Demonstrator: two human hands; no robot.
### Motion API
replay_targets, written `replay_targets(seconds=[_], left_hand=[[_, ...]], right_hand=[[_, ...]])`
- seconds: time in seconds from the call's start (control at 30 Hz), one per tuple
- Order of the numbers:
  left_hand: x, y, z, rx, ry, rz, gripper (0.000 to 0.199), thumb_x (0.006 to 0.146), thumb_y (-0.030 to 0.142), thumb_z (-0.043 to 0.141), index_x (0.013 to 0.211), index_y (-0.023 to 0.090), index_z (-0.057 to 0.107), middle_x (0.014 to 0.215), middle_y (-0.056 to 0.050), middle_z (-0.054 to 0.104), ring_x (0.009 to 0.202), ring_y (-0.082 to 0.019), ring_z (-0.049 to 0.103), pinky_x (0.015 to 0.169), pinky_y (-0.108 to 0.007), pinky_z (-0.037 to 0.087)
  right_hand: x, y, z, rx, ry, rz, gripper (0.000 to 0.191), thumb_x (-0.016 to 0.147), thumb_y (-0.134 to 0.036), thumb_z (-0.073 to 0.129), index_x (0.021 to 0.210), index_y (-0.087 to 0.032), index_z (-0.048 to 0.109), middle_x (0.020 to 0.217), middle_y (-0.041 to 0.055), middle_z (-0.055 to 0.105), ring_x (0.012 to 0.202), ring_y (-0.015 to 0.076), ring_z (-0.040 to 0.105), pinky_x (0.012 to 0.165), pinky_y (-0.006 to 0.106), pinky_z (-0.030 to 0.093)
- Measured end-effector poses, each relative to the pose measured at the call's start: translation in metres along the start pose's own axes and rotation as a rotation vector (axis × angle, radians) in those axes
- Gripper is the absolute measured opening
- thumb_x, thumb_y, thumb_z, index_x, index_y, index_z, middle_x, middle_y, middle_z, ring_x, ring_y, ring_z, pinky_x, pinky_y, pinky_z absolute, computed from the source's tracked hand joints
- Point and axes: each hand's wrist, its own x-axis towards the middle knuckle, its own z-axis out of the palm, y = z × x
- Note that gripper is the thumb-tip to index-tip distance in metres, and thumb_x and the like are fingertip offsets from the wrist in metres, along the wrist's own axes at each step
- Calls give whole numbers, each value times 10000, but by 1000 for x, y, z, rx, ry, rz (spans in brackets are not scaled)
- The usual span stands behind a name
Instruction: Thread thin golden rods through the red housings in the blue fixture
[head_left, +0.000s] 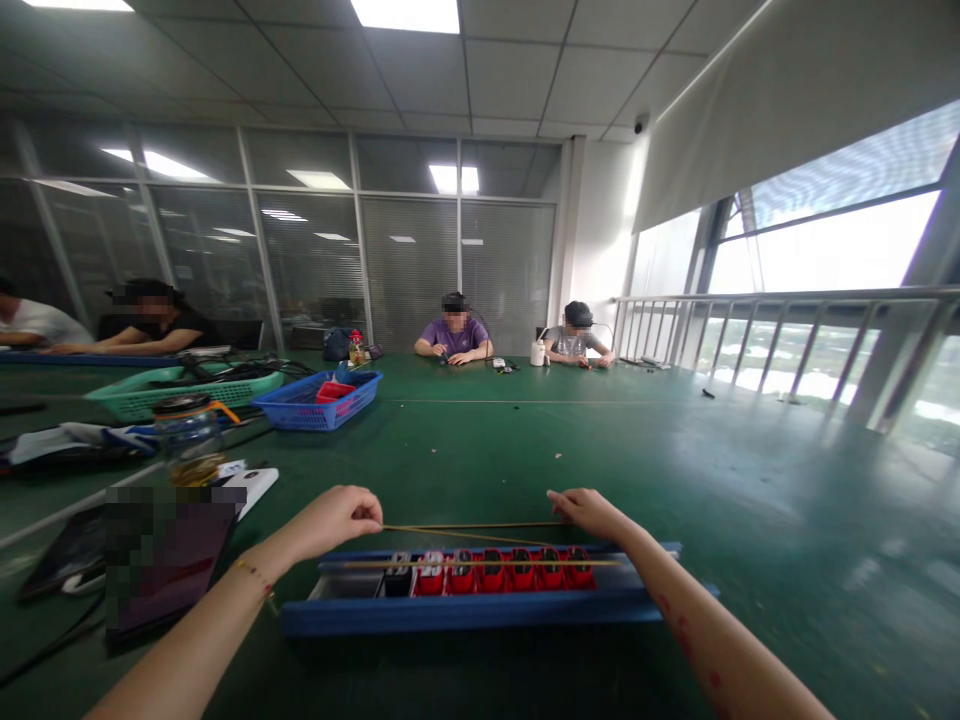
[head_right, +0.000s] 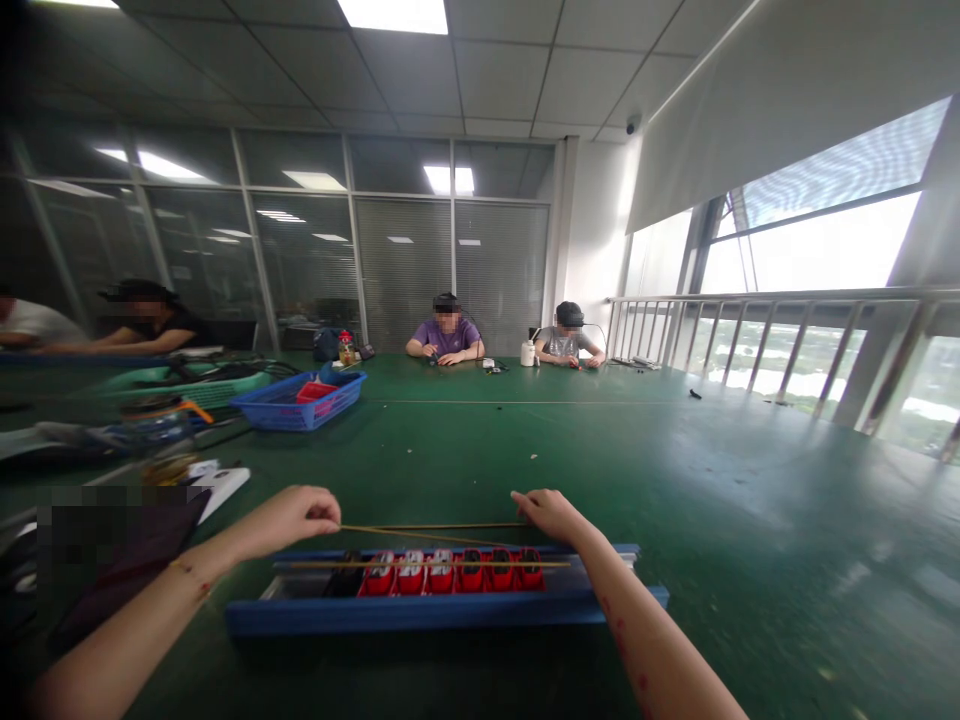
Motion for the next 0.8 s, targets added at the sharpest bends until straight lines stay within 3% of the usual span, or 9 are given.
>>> replay_targets(seconds=[0.13, 0.37, 0.57, 0.7, 0.8], left_hand=[[15, 3, 20, 29, -26, 9, 213, 690, 388, 525, 685, 205, 634, 679, -8, 653, 637, -161, 587, 565, -218, 379], [33, 6, 32, 60, 16, 27, 118, 662, 313, 573, 652, 212, 632, 715, -19, 647, 682, -171, 582, 626, -238, 373], [8, 29, 7, 2, 46, 33, 298, 752, 445, 454, 738, 205, 630, 773, -18, 646, 700, -165, 573, 604, -222, 360], [-26, 49, -15, -72, -135, 44, 351, 733, 517, 464, 776, 216, 637, 712, 13, 641, 649, -153, 561, 546, -204, 343], [-44, 55, -20, 7, -144, 36, 266, 704, 472, 527, 781, 246, 646, 699, 24, 627, 644, -153, 555, 543, -208, 331]], right_hand=[[-2, -2, 1, -20, -43, -79, 280, 660, -438, 609, 778, -193, 679, 729, 21, 676, 650, 152, 591, 560, 204, 414], [-2, -1, 2, -48, -47, -103, 162, 692, -222, 548, 771, -189, 685, 745, 27, 680, 671, 144, 598, 628, 215, 441], [-2, -2, 1, -58, -46, -89, 156, 691, -210, 551, 774, -194, 683, 749, 25, 679, 672, 145, 599, 632, 216, 448], [-2, -1, 2, -62, -44, -100, 160, 689, -212, 546, 774, -194, 681, 744, 22, 676, 675, 147, 600, 630, 216, 447], [-2, -1, 2, -65, -39, -115, 160, 690, -209, 540, 770, -195, 678, 744, 21, 674, 676, 148, 599, 628, 216, 447]])
